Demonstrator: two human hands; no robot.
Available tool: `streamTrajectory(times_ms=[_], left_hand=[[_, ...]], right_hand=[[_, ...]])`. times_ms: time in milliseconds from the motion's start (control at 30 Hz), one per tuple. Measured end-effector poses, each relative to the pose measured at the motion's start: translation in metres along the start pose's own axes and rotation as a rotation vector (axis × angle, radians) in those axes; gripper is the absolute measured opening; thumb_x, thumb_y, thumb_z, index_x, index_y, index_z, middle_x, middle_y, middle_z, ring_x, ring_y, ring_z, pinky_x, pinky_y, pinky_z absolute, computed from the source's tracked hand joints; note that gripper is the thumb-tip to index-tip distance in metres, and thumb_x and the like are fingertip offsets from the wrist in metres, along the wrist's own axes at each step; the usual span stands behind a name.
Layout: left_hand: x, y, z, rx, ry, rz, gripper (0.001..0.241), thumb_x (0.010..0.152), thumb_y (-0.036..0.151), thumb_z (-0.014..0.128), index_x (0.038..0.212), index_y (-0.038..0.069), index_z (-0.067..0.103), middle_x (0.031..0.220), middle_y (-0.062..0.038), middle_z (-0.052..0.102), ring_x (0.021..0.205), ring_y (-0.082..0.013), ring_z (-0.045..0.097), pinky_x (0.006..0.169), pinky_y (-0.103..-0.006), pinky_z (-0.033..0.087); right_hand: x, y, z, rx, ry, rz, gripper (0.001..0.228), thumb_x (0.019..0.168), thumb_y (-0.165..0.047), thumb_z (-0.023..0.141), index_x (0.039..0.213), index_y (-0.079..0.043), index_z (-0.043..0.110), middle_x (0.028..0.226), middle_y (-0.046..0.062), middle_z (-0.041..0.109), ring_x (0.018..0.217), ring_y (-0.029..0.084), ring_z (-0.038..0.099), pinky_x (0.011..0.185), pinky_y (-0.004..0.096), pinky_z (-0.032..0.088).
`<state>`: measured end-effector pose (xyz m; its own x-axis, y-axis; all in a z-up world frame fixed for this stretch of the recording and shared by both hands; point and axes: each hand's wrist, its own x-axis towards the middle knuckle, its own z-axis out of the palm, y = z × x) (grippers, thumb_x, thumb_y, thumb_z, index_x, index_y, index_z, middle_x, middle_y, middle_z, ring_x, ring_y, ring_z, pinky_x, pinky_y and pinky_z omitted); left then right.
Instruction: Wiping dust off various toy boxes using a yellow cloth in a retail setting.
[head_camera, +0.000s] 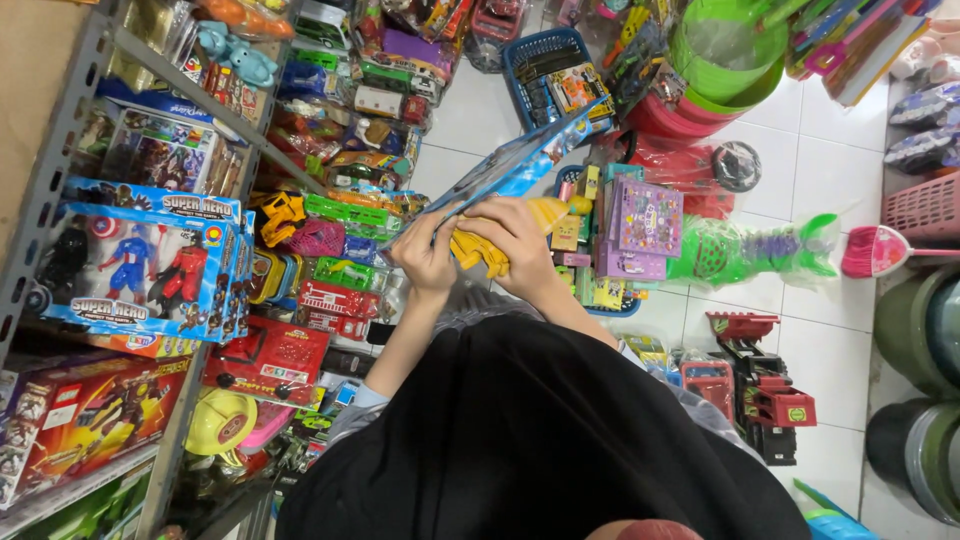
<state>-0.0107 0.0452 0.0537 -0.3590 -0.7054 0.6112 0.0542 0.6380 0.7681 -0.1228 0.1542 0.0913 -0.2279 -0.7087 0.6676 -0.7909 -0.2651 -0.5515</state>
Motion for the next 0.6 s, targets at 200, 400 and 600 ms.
streamTrajectory(times_ms=[200,400,600], left_hand=[[-0.021,-0.029,-0.002,0.05,0.056,-0.055,0.014,0.095,0.01,0.072,0.095,-0.004,0.071,0.081,-0.017,0.07,0.071,-0.028,0.07,0.065,-0.0351,0.051],[-0.015,-0.017,-0.009,0.076,0.082,-0.176,0.017,0.097,0.014,0.071,0.092,-0.002,0.072,0.069,-0.014,0.062,0.057,-0.0228,0.058,0.057,-0.0346,0.044],[0.0,-0.003,0.003,0.009,0.086,-0.241,0.02,0.099,0.017,0.068,0.093,-0.002,0.071,0.067,-0.012,0.061,0.056,-0.0214,0.055,0.056,-0.0347,0.042]], right_hand=[[-0.005,0.021,-0.005,-0.032,0.04,0.042,0.044,0.074,-0.005,0.082,0.117,-0.007,0.07,0.12,0.009,0.066,0.111,0.034,0.062,0.098,0.043,0.049],[-0.017,0.055,-0.009,-0.163,0.276,0.231,0.051,0.072,0.014,0.065,0.119,-0.004,0.068,0.123,0.015,0.066,0.119,0.037,0.062,0.106,0.045,0.048],[0.006,0.008,-0.003,-0.208,0.301,0.191,0.044,0.076,0.011,0.068,0.118,-0.002,0.07,0.119,0.014,0.065,0.114,0.035,0.063,0.102,0.044,0.052]])
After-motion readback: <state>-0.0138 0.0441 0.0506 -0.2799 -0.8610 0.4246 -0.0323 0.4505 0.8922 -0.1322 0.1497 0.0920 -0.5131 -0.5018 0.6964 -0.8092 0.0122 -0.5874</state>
